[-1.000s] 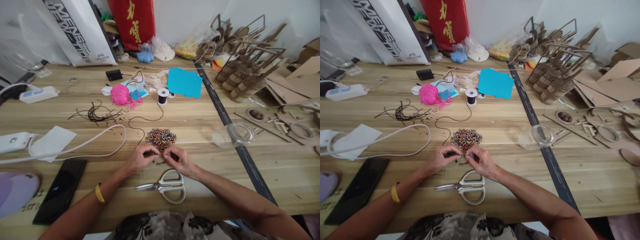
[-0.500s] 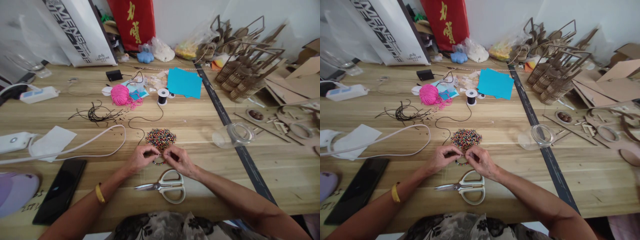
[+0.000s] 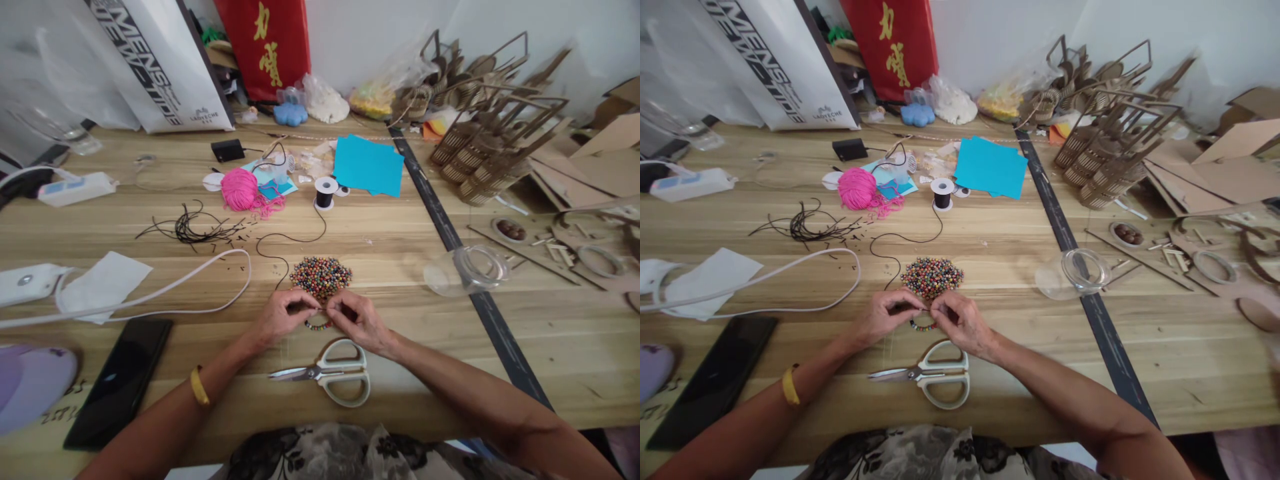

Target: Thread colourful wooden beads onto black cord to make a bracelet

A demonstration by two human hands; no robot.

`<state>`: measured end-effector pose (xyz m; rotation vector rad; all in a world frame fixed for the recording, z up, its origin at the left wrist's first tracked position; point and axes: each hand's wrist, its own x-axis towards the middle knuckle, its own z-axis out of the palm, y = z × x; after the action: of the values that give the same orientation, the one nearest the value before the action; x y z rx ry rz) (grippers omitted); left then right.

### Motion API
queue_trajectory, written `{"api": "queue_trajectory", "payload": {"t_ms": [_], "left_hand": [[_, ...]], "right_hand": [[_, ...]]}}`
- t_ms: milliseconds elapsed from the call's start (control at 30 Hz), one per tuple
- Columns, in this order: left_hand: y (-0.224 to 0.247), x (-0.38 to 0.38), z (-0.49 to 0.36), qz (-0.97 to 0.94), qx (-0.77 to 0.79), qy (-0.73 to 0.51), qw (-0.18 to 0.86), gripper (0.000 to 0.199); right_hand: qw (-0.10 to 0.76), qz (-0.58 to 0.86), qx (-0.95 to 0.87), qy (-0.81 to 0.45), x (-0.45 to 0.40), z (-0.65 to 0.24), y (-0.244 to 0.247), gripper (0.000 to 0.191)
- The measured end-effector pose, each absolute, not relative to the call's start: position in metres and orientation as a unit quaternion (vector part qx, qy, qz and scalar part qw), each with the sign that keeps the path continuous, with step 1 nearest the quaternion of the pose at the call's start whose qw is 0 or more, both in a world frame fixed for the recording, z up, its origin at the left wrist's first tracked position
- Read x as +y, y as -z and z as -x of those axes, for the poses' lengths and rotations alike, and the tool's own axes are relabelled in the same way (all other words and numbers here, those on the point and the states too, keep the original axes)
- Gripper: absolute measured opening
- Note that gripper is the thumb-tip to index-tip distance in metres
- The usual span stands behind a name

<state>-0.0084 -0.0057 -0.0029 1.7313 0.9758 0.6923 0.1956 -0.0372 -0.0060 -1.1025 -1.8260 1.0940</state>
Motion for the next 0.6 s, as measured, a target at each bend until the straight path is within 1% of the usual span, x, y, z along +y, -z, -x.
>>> {"api": "queue_trajectory", "payload": {"t_ms": [600], "left_hand": [[-0.0006, -0.0058, 0.0080, -0.726, 0.393, -0.284, 0.487, 0.010]], "right_hand": [[0.363, 0.428, -0.714, -0.420, -0.0371, -0.1951, 0.0066, 0.018]]}}
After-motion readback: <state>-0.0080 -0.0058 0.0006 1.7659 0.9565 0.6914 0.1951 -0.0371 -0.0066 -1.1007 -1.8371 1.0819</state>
